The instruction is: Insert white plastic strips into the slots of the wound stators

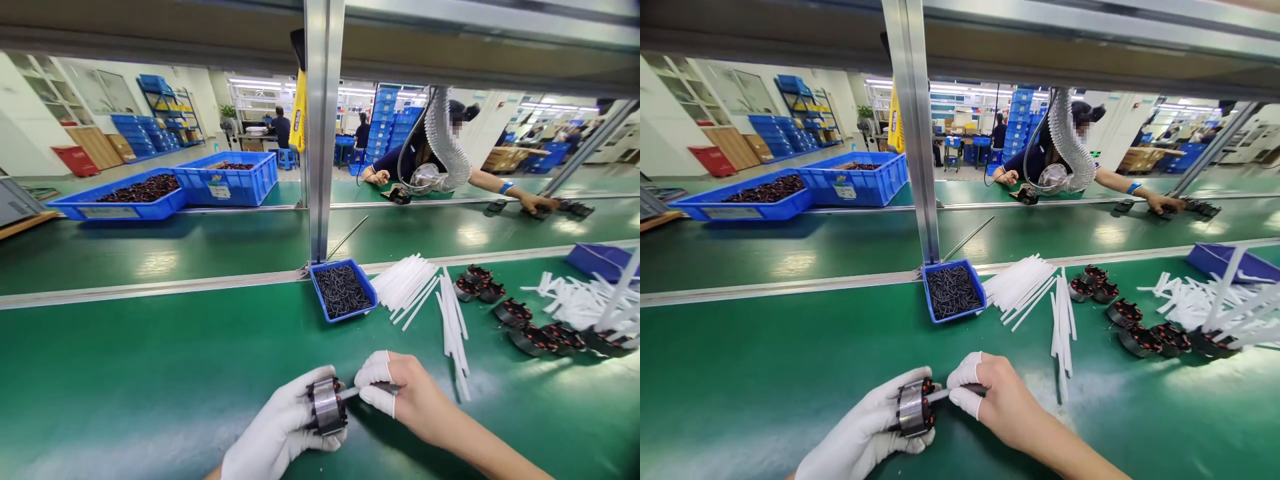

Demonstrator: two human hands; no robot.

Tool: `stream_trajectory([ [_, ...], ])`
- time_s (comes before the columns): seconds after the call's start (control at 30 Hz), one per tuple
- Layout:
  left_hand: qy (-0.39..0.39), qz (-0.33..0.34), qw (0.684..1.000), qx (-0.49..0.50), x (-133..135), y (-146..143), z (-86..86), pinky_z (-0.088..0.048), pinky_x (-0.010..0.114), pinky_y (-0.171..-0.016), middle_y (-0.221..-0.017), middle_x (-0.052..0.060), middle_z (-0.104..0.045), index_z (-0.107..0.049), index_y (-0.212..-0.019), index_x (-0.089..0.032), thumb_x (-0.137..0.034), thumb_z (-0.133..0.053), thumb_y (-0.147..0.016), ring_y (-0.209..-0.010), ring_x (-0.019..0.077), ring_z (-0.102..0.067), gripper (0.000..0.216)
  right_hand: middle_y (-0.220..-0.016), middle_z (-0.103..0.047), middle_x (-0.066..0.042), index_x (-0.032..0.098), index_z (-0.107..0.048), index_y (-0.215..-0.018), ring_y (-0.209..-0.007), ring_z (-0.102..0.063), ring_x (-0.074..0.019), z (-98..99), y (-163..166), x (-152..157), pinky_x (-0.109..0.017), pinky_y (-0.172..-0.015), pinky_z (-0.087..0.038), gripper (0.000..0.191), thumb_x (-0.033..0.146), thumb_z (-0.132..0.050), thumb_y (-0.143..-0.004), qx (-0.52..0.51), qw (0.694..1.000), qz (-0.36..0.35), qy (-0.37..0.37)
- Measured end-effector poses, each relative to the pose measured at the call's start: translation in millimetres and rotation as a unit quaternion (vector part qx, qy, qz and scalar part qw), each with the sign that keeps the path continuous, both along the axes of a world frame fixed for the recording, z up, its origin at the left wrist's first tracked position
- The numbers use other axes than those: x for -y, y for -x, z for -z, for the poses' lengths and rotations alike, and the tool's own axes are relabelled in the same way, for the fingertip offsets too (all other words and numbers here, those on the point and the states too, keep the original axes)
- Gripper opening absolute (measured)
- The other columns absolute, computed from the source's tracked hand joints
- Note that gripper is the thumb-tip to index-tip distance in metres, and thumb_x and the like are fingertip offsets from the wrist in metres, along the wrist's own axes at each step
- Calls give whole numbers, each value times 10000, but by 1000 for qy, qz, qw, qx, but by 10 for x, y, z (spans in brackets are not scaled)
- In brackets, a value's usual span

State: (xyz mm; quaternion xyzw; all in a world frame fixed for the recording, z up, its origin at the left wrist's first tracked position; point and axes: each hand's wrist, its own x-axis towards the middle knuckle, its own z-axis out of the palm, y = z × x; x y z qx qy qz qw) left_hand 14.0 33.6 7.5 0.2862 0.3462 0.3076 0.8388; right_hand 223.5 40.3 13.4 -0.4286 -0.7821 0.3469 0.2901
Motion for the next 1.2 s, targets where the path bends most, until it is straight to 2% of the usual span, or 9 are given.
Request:
stream_trajectory([
  [0.13,11,-30,999,-2,29,-82,51,-464,351,-768,-1065,123,-594,-444,-1193,-130,-153,-592,-736,-886,216,-587,481,-661,-554,8,155,-585,-708,-581,-488,-99,153,147,34,-186,-534,-378,99,61,-557,-691,-6,998,60,24],
  [0.23,-13,-34,996,-78,31,-151,99,-490,324,-658,-972,124,-631,-452,-1187,-104,-191,-605,-723,-740,184,-605,496,-619,-519,24,154,-528,-700,-545,-468,-93,207,205,60,-181,-518,-371,128,31,-527,-666,12,996,75,50],
  [0.33,-51,-28,992,-108,33,-161,133,-486,293,-590,-876,103,-658,-490,-1153,-100,-198,-565,-733,-630,150,-600,437,-625,-537,17,167,-541,-741,-566,-477,-114,212,188,56,-205,-538,-368,79,92,-524,-726,79,994,56,48],
  [0.4,-59,-35,992,-102,38,-147,151,-487,289,-596,-859,87,-661,-494,-1152,-118,-201,-533,-748,-640,149,-604,414,-665,-559,-5,180,-570,-761,-612,-491,-140,221,163,47,-229,-562,-366,67,170,-509,-787,128,990,46,21],
  [0.53,-53,-49,992,-108,48,-140,187,-493,294,-592,-831,74,-656,-465,-1185,-116,-185,-541,-732,-623,144,-600,464,-671,-541,-33,173,-558,-683,-636,-491,-159,302,137,50,-240,-559,-358,226,228,-424,-857,177,982,28,-54],
  [0.73,-89,-49,989,-111,75,-161,208,-501,280,-586,-891,72,-656,-529,-1138,-136,-112,-458,-719,-622,134,-603,426,-595,-499,-37,163,-485,-581,-553,-468,-145,388,135,67,-215,-481,-335,294,181,-369,-850,219,960,20,-171],
  [0.93,-113,-51,986,-110,107,-140,201,-510,266,-572,-898,49,-662,-576,-1101,-164,-129,-433,-737,-685,159,-611,393,-584,-516,-50,169,-533,-604,-524,-484,-161,383,126,69,-231,-445,-340,319,172,-325,-846,254,937,22,-238],
  [1.07,-126,-46,984,-117,115,-133,168,-515,273,-584,-951,46,-672,-577,-1118,-182,-135,-424,-747,-777,198,-624,404,-674,-582,-74,158,-585,-853,-600,-540,-191,390,120,63,-266,-494,-404,251,167,-334,-842,235,951,15,-203],
  [1.2,-161,-53,977,-130,114,-131,133,-485,313,-803,-977,19,-689,-622,-1069,-179,-82,-422,-709,-908,210,-611,423,-759,-617,-55,188,-511,-1039,-652,-565,-167,358,122,60,-258,-567,-448,246,149,-365,-844,164,981,-42,-98],
])
